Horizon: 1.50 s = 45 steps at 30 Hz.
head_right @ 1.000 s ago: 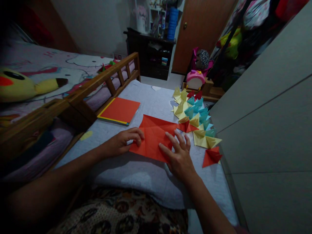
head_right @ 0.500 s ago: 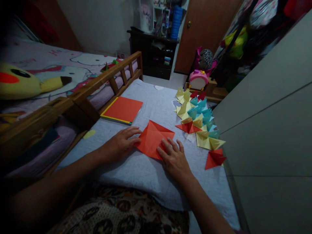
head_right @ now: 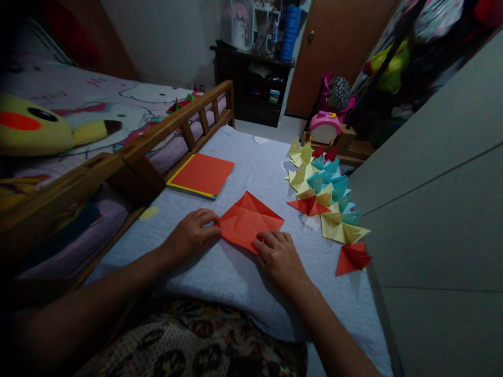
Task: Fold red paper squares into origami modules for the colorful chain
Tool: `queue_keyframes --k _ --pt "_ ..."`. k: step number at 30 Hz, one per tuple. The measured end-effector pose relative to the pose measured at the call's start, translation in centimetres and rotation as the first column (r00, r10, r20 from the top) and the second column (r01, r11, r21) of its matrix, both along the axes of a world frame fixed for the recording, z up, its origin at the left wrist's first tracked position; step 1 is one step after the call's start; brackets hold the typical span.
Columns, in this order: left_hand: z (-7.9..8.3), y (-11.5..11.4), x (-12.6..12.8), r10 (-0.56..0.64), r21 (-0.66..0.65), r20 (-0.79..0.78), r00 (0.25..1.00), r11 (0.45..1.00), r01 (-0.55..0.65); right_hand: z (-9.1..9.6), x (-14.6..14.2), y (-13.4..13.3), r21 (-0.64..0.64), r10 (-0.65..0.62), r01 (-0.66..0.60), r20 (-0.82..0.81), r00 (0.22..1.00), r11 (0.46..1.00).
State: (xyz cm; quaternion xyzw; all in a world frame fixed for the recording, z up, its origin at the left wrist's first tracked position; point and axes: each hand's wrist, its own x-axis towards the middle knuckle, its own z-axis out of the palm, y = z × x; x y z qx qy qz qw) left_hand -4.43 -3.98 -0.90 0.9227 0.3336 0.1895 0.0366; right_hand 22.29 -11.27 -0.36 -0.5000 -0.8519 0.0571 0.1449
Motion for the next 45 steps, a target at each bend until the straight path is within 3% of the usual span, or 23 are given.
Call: queue_keyframes --k 6,12,22,28,35,38,40,42,45 --pt "-0.4 0.1 -0.2 0.076 -0.212 0.134 0.988 0.976 -0.046 0.9 -0.2 1.6 -0.156 -0.054 0.023 -0.197 0.979 0.987" --pt "-0.2 0.2 0.0 0.138 -0.295 0.122 0.983 0.951 -0.097 0.2 -0.6 2.4 -0.21 -0.273 0.215 -0.301 0.914 0.954" --pt "-0.6 0.0 0.3 0.215 -0.242 0.091 0.972 0.952 -0.188 -0.6 -1.6 2.3 -0.248 -0.454 0.384 -0.384 0.804 0.889" --pt "-1.1 0.0 0.3 0.237 -0.209 0.089 0.967 0.954 -0.214 -1.4 -1.5 2.3 -0.172 -0.388 0.35 -0.319 0.865 0.921" --pt "-0.8 -0.4 0.6 0.263 -0.132 0.064 0.963 0.958 -0.253 -1.4 -1.4 2.5 -0.176 -0.413 0.375 -0.3 0.86 0.91" --pt "-0.1 -1.7 1.0 0.187 0.012 0.1 0.977 0.982 -0.189 -1.4 -1.5 2.5 -0.172 -0.415 0.38 -0.298 0.86 0.909" --pt "0.2 -2.6 1.4 0.005 0.106 0.088 0.996 0.994 -0.014 -1.5 -1.5 2.6 -0.169 -0.415 0.38 -0.302 0.858 0.909" --pt "0.0 -3.4 1.9 -0.153 0.107 0.043 0.987 0.983 0.148 -1.6 -1.5 2.6 -0.17 -0.418 0.383 -0.307 0.855 0.908" --pt "-0.6 -4.0 2.6 -0.193 0.013 -0.035 0.981 0.981 0.193 -1.7 -1.5 2.6 -0.184 -0.428 0.388 -0.314 0.848 0.903"
